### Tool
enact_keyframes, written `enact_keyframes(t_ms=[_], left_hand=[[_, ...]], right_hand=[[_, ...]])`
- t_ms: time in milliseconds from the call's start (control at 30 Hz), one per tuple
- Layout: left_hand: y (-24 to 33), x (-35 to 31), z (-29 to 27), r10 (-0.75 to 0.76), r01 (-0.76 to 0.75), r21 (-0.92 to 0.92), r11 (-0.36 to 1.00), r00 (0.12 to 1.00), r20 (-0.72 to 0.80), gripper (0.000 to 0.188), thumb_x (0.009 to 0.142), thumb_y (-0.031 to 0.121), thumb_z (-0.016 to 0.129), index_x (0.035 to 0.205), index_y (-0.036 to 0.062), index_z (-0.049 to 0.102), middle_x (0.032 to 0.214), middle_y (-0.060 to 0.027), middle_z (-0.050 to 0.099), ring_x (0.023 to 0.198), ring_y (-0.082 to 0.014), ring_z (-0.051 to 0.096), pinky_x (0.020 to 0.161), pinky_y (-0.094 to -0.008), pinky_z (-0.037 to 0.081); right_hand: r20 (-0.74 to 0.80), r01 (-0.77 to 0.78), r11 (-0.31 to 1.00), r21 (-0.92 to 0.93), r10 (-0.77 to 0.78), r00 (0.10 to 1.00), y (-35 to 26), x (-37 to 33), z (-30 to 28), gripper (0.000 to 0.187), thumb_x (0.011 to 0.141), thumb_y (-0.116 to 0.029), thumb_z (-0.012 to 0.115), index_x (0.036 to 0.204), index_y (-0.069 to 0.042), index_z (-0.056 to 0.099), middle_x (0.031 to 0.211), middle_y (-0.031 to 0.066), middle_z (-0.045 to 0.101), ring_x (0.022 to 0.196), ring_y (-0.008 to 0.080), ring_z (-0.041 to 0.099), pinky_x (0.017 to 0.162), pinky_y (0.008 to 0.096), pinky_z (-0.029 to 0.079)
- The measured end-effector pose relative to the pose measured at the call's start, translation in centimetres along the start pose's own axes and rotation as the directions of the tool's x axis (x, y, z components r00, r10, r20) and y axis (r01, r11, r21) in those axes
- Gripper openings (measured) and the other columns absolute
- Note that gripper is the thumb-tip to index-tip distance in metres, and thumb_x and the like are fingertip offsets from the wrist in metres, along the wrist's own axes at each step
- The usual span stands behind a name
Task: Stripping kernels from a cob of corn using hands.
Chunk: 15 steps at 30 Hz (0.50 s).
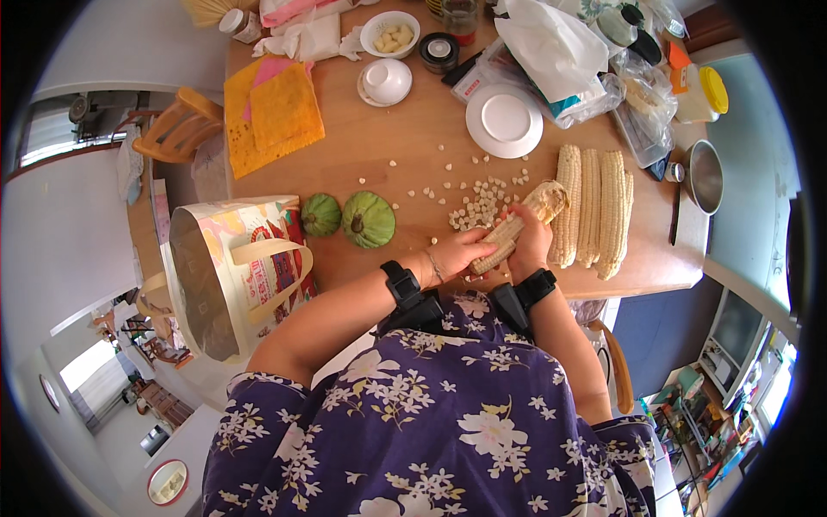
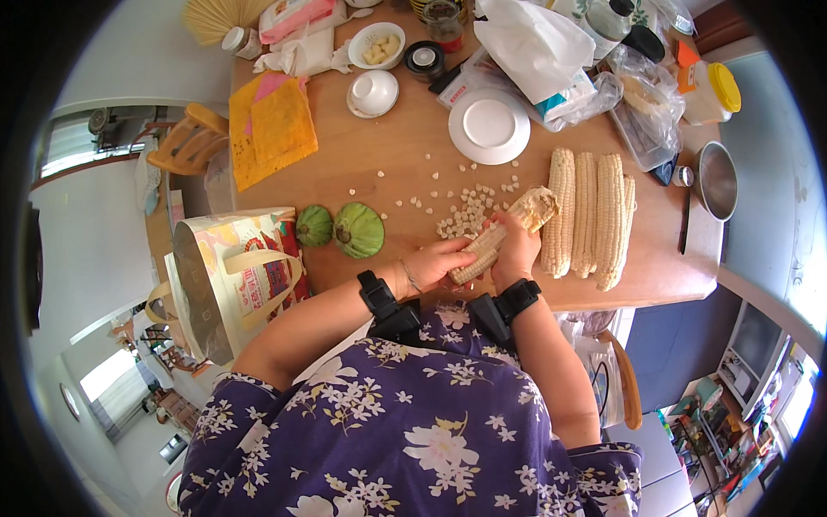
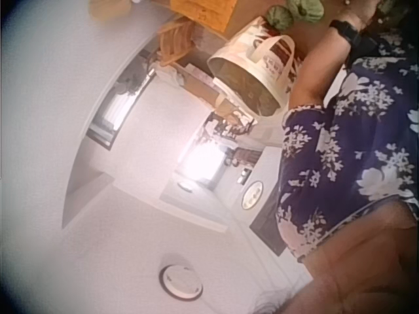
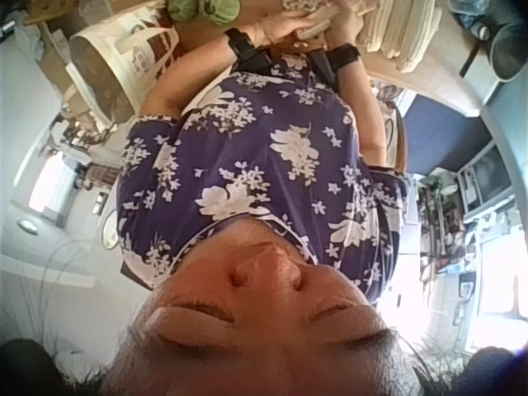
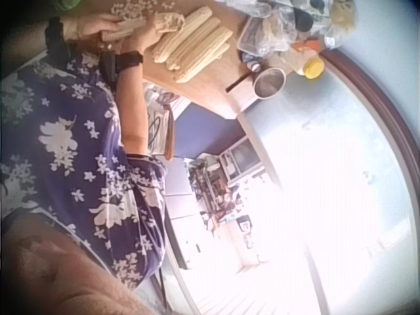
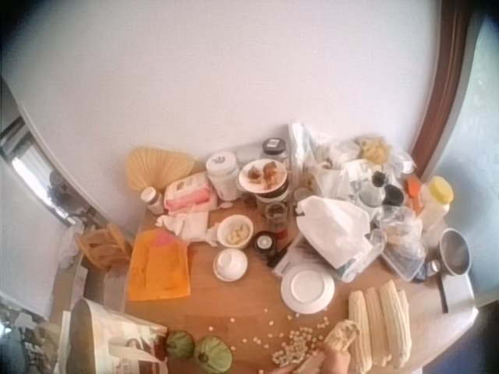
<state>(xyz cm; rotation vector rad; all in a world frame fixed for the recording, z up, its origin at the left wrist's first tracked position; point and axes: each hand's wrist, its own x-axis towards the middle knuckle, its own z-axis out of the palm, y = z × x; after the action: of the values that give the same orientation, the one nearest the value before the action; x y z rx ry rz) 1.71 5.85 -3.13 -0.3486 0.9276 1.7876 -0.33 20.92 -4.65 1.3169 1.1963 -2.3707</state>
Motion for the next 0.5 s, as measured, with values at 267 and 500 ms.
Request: enact_keyframes(t_ms=[267,500], left_hand=[[-0.8,1.2,-0.7,-0.058,0.066,0.089,0.994,0.994,-0.089,0.033,0.094,0.030,0.046,0.119,0.0087,0.046,0.090,-0.0054,0.061,0.070,-0.0123,0.059,0.054,-0.0232,0.045],[-1.0,-0.1,-1.6,0.035,-0.025,-0.067,0.997,0.987,0.155,0.042,0.095,0.026,0.045,0.132,0.0072,0.038,0.103,-0.0072,0.058,0.086,-0.0139,0.056,0.066,-0.0266,0.046]], right_hand=[[-0.027,0.107,0.994,-0.030,-0.108,0.994,0.6,0.2,0.2,0.014,0.074,0.000,0.057,0.087,0.001,0.050,0.076,0.0099,0.055,0.063,0.0220,0.058,0.056,0.0343,0.049],[0.005,-0.093,0.994,0.053,0.093,0.996,-0.5,-0.1,0.2,0.012,0.076,-0.002,0.057,0.086,0.001,0.050,0.074,0.0097,0.055,0.064,0.0229,0.058,0.055,0.0352,0.049]])
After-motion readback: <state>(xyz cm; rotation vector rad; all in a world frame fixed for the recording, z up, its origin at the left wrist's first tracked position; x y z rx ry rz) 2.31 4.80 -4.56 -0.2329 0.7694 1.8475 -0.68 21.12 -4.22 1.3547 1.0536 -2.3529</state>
